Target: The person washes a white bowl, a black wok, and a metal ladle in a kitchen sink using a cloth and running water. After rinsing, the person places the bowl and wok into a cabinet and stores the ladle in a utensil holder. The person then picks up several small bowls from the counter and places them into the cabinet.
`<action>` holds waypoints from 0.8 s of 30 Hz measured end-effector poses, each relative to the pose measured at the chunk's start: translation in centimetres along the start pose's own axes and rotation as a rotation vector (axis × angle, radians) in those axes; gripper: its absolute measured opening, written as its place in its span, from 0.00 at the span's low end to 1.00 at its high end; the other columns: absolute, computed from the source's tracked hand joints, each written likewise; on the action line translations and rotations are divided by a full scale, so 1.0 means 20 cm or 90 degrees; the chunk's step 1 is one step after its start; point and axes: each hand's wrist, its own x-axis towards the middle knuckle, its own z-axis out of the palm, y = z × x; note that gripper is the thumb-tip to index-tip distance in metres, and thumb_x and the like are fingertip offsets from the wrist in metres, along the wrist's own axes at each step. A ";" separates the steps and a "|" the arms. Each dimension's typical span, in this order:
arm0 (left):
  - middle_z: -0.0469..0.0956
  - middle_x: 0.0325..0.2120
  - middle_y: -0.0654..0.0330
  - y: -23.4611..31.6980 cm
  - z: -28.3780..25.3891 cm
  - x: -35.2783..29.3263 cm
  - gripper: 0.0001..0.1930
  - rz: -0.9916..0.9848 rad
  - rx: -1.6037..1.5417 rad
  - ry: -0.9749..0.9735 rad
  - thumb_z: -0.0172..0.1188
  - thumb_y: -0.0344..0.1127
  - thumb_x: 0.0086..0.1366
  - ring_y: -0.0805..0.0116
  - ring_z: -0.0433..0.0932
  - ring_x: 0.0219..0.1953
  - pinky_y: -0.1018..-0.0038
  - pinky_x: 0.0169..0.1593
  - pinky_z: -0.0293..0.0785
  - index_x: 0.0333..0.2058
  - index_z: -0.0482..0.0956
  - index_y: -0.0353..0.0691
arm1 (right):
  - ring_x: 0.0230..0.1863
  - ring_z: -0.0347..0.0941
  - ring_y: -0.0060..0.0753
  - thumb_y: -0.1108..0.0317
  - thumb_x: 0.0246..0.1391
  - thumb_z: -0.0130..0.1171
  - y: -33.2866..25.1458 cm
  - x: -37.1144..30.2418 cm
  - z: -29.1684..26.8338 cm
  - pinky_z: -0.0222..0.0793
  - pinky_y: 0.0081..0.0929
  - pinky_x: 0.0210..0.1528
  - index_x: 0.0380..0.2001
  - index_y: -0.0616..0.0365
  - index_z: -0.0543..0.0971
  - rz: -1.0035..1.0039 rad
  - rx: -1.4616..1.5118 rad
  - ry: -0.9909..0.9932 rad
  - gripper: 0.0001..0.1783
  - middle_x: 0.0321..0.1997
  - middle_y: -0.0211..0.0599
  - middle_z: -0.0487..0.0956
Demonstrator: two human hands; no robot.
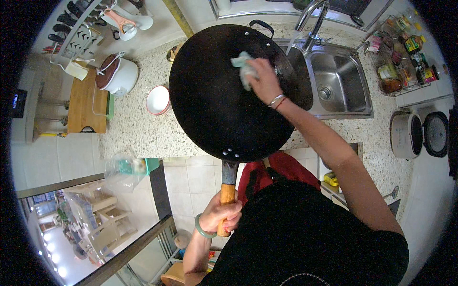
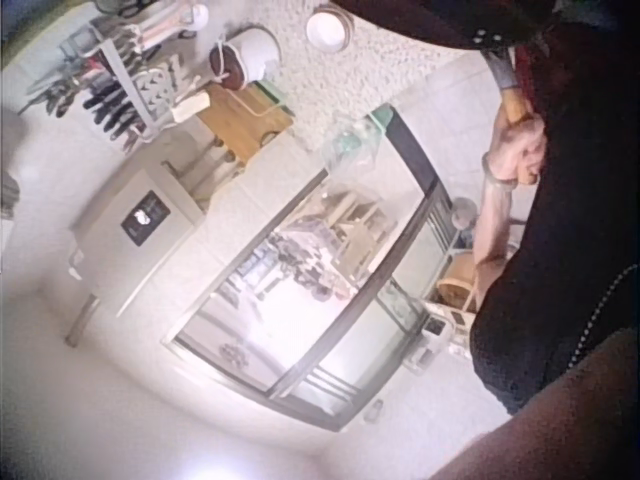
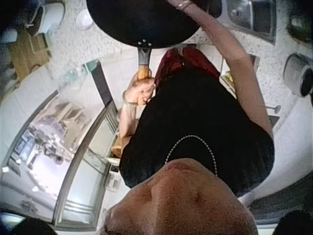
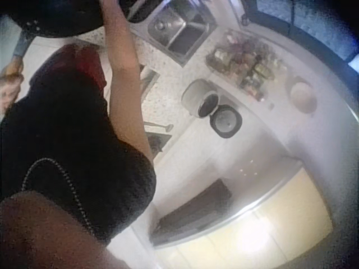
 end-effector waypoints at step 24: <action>0.59 0.14 0.65 0.02 -0.02 -0.12 0.12 -0.008 0.031 -0.005 0.54 0.22 0.56 0.79 0.57 0.09 0.81 0.09 0.52 0.33 0.60 0.42 | 0.47 0.62 0.49 0.74 0.39 0.60 -0.30 0.39 -0.05 0.61 0.38 0.51 0.47 0.56 0.68 -0.072 -0.035 0.181 0.27 0.48 0.44 0.64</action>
